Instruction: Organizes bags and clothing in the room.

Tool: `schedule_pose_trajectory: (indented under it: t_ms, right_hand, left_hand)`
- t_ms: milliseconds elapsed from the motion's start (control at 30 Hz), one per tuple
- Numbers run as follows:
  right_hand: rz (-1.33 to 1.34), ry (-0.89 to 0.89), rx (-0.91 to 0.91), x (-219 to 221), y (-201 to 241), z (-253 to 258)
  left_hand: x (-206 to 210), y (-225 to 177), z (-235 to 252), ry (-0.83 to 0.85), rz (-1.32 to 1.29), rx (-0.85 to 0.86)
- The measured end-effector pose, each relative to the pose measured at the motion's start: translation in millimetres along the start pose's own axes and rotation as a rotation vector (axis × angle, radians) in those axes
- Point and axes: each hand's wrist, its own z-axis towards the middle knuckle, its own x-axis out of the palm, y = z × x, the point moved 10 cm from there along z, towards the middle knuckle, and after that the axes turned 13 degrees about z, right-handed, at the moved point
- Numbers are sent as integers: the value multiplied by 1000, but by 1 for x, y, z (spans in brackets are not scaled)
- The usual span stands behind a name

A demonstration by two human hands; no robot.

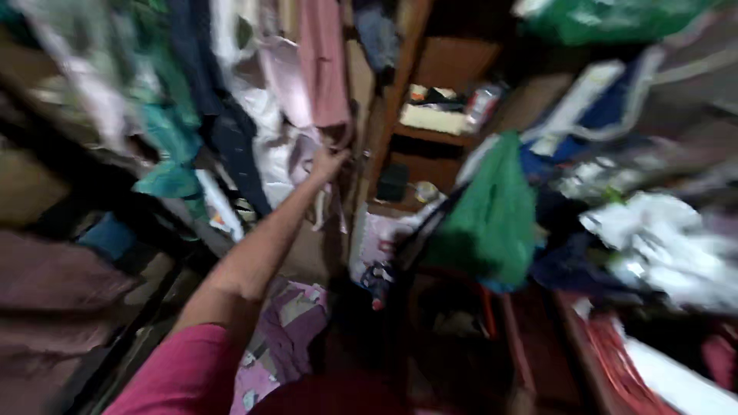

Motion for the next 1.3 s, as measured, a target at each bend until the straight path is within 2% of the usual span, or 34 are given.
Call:
schedule_pose_trajectory:
  t_ms: [67, 133, 233, 467, 600, 700, 767, 800, 833, 867, 900, 933, 1000, 1033, 1067, 1100, 1133, 1167, 1200, 1267, 1300]
  right_hand:
    - [74, -177, -163, -12, 26, 7]
    - [72, -157, -114, -11, 49, 8]
    - [128, -106, -47, -4, 82, -2]
    - [545, 6, 2, 44, 98, -20]
    - [966, 49, 99, 74, 103, -25]
    - [1067, 61, 68, 89, 115, -28]
    - [1048, -4, -36, 92, 133, -39]
    - [999, -33, -101, 92, 143, -45]
    - [923, -54, -165, 93, 155, -53]
    - [847, -56, -234, 97, 167, -61]
    - [793, -36, -305, 104, 180, -71]
    - [784, -4, -376, 115, 194, -81]
    - [769, 102, -571, 138, 227, -107]
    - [756, 172, -678, 149, 248, -124]
    - [753, 233, -775, 159, 267, -142]
    - [759, 309, -859, 171, 285, -159]
    - [725, 367, -928, 184, 296, -173]
    - [652, 389, -1004, 198, 302, -185]
    - [573, 398, -1033, 213, 305, -193]
    - [501, 470, -946, 244, 300, -199]
    - [482, 479, -908, 254, 299, -198]
  left_hand:
    - [24, 5, 14, 97, -164, -32]
    - [37, 10, 22, 145, -214, -42]
    - [38, 19, 24, 117, -194, -24]
    - [11, 19, -30, 80, -212, 109]
    - [-22, 22, -90, 92, -257, 137]
    - [-57, 33, -141, 78, -385, 84]
    - [-87, 51, -189, -1, -559, 25]
    - [-104, 61, -216, -106, -624, 21]
    - [-117, 69, -246, -207, -630, 66]
    - [-121, 71, -279, -240, -590, 150]
    - [-113, 72, -311, -202, -551, 210]
    - [-93, 73, -339, -73, -498, 221]
    - [-30, 85, -384, 435, -407, 106]
    - [0, 95, -401, 697, -464, -34]
    - [20, 104, -411, 831, -583, -219]
    - [29, 112, -410, 823, -698, -397]
    - [30, 117, -402, 743, -775, -530]
    - [25, 119, -388, 644, -855, -592]
    - [15, 120, -372, 539, -918, -621]
    - [-5, 123, -352, 379, -1028, -654]
    - [-13, 126, -349, 352, -1027, -643]
